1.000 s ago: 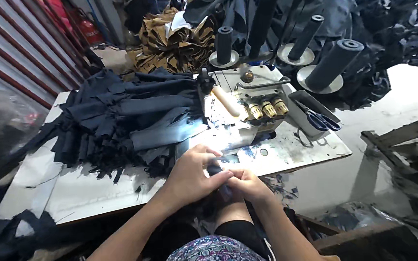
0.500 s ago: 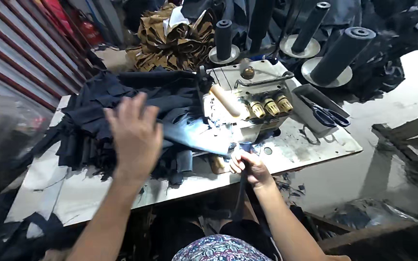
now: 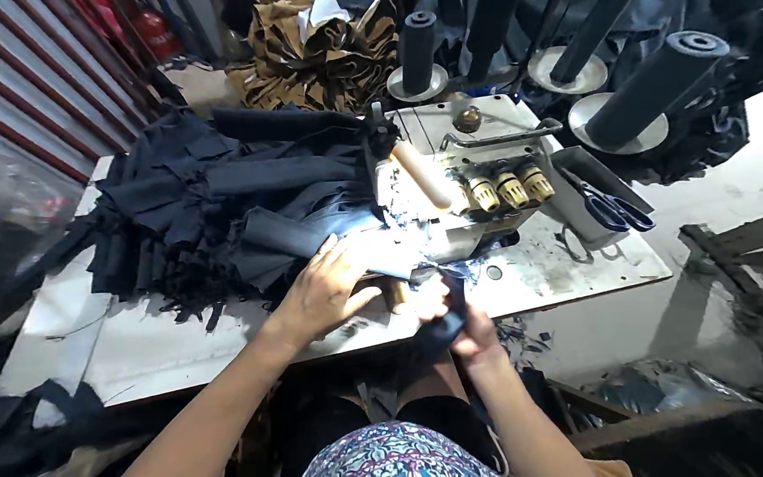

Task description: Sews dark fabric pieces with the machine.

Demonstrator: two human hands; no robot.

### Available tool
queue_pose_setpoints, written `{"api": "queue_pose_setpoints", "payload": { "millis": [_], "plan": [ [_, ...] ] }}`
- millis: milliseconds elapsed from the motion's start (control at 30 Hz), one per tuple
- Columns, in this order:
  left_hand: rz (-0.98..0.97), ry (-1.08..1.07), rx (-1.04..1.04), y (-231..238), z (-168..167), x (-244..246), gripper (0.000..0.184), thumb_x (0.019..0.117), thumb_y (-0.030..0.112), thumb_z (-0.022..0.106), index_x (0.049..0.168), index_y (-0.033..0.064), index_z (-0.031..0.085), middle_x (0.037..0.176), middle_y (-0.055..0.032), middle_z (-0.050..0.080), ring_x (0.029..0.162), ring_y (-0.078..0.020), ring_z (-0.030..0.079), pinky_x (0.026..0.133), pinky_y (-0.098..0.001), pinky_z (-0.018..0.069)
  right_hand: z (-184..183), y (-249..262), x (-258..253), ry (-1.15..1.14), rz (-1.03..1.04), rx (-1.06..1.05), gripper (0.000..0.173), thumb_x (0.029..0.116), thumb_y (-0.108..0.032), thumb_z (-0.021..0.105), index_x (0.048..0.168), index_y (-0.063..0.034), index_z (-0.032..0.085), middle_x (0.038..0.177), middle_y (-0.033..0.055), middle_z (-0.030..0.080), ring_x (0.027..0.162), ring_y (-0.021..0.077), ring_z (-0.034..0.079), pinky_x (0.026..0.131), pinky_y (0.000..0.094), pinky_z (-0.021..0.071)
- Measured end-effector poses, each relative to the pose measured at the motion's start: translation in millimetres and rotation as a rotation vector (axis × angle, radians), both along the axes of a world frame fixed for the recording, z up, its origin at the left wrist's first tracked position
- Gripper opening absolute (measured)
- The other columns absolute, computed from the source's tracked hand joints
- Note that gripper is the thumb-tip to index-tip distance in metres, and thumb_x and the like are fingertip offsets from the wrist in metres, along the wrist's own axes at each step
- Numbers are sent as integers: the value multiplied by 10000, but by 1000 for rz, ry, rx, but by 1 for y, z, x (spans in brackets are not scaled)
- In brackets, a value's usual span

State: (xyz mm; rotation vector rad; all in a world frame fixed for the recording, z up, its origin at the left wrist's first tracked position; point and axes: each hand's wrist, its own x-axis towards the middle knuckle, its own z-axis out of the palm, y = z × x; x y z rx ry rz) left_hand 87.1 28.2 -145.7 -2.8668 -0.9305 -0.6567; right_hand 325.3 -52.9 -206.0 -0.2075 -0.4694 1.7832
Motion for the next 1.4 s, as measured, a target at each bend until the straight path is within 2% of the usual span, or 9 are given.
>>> {"api": "queue_pose_setpoints", "payload": {
  "millis": [133,367,767,867,933,1000,1067,1267,1400],
  "plan": [
    [-17,31,-2,-7,3,8,487,1022,475,468,1437,264,612,1511,-10,565,1464,-323,438,1167,-623,334,22,23,14,181,-195,-127,478,1088,-340,333,928,-78,700,704,15,654,688,130,687,713,286,601],
    [276,-30,-9,-46,0,30,494,963,491,590,1317,166,707,1423,-84,638,1417,-460,463,1084,-696,395,29,30,1,150,-240,-243,541,1109,-343,206,965,-85,659,647,20,632,621,138,683,657,288,608],
    [-41,72,-5,17,22,15,478,1075,453,420,1370,170,667,1497,-112,567,1488,-350,400,1188,-709,224,31,32,-9,-188,-366,-338,450,1129,-284,264,915,-89,610,612,3,610,580,122,665,631,282,614],
    [199,-45,-336,-7,37,22,730,988,704,369,1449,187,602,1641,-93,379,1552,-372,236,1215,-635,217,28,11,-16,-492,-334,-151,318,1069,-150,314,947,-101,603,649,-26,619,600,81,626,647,258,575],
    [223,-228,-324,-38,43,32,760,916,760,468,1163,105,764,1408,-162,612,1401,-368,491,1138,-614,380,31,-5,-21,-604,-233,64,171,1003,-154,481,913,-125,623,719,-42,668,639,54,648,640,232,566],
    [116,-370,-318,-61,47,38,450,921,536,649,847,105,754,1098,-78,694,1026,-227,653,867,-460,549,40,-18,-22,-559,-81,247,122,1003,-257,631,951,-182,711,832,-71,727,722,15,679,669,210,579],
    [40,-468,-334,-68,62,32,269,936,355,689,802,124,719,1029,-4,687,934,-101,654,792,-316,571,48,-19,-14,-449,51,463,162,1014,-321,620,1041,-221,745,906,-86,740,778,-3,685,692,202,579],
    [537,-188,110,3,107,-42,253,1016,153,613,1094,-80,675,1236,-321,610,1210,-541,547,1015,-708,396,46,-5,21,-180,-31,496,265,990,-414,614,953,-204,773,699,-122,698,664,-8,674,741,219,589],
    [256,-130,135,-14,61,-5,305,987,46,546,1255,-12,680,1401,-231,605,1373,-442,507,1143,-676,333,28,8,8,-330,-105,19,166,920,-312,708,838,-168,726,627,-53,651,583,63,652,691,268,605]
  ]
}}
